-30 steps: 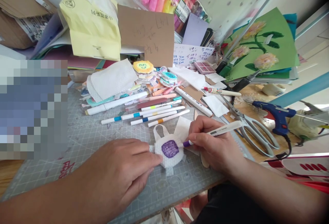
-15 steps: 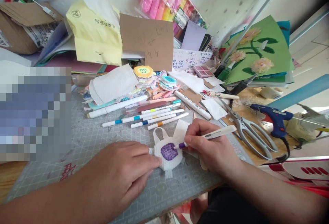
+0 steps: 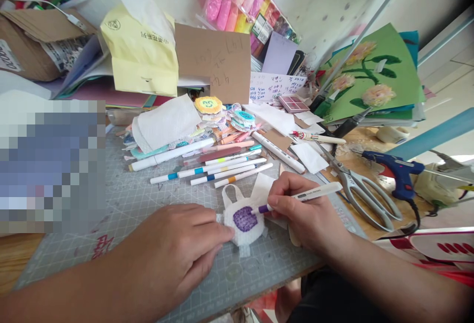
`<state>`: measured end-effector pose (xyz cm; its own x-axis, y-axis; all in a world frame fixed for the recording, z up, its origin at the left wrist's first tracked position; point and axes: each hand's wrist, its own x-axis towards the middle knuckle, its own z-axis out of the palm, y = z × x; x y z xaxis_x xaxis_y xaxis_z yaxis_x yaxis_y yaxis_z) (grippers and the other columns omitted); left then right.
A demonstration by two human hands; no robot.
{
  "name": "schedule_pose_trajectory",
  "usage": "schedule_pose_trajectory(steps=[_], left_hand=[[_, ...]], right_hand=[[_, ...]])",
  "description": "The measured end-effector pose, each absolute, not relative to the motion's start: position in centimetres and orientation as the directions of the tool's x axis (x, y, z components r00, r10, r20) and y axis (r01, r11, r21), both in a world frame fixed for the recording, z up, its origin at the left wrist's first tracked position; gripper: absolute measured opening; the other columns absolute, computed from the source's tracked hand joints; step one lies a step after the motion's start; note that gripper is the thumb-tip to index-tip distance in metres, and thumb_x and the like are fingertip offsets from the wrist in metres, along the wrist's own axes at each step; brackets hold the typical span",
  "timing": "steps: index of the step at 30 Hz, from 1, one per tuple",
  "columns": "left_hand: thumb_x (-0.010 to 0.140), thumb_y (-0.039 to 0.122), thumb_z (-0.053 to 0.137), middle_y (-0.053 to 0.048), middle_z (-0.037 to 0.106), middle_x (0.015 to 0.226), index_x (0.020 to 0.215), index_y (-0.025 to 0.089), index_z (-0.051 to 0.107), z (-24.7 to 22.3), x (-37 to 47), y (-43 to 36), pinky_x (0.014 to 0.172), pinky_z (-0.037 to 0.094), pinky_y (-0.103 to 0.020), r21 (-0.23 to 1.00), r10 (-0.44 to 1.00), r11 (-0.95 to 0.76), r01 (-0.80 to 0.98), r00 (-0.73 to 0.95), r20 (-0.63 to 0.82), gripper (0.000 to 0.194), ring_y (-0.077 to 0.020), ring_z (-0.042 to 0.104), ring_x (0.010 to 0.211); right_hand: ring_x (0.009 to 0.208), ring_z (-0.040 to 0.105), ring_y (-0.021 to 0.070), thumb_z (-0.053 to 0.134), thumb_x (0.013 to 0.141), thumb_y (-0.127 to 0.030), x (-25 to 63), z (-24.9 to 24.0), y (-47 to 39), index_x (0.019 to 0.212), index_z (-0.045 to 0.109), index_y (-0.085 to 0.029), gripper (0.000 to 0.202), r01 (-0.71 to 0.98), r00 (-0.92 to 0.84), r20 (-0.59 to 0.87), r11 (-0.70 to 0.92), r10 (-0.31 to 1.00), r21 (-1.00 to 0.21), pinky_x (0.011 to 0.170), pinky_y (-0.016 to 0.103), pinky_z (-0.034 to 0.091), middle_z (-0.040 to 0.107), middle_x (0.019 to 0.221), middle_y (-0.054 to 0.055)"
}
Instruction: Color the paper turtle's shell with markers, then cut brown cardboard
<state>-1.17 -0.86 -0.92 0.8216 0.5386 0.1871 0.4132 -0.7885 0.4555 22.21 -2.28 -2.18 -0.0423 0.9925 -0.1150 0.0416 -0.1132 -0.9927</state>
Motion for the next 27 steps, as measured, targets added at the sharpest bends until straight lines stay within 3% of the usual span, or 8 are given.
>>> schedule_pose_trajectory(steps=[13,27], left_hand=[[0.092,0.014,0.038,-0.001,0.070,0.081,0.092,0.023,0.067,-0.86,-1.18,-0.80,0.065,0.043,-0.026,0.445,0.539,-0.791,0.421,0.824,0.178,0.031,-0.0164,0.063,0.072],[0.091,0.013,0.041,0.000,0.067,0.078,0.087,0.022,0.065,-1.08,-1.15,-0.85,0.063,0.040,-0.027,0.463,0.540,-0.788,0.405,0.816,0.206,0.026,-0.0166,0.061,0.070]], right_hand=[[0.047,0.042,0.0104,0.065,0.072,-0.019,22.33,-2.00,-2.20,0.059,0.055,-0.020,0.017,0.083,-0.054,-0.108,-0.103,0.993,-0.991,0.045,0.023,0.028,0.055,0.051,-0.004],[0.044,0.040,0.0099,0.064,0.066,-0.019,22.04,-1.74,-2.36,0.054,0.054,-0.020,0.016,0.022,-0.016,-0.152,-0.152,0.988,-0.988,0.043,0.023,0.026,0.052,0.045,-0.005]])
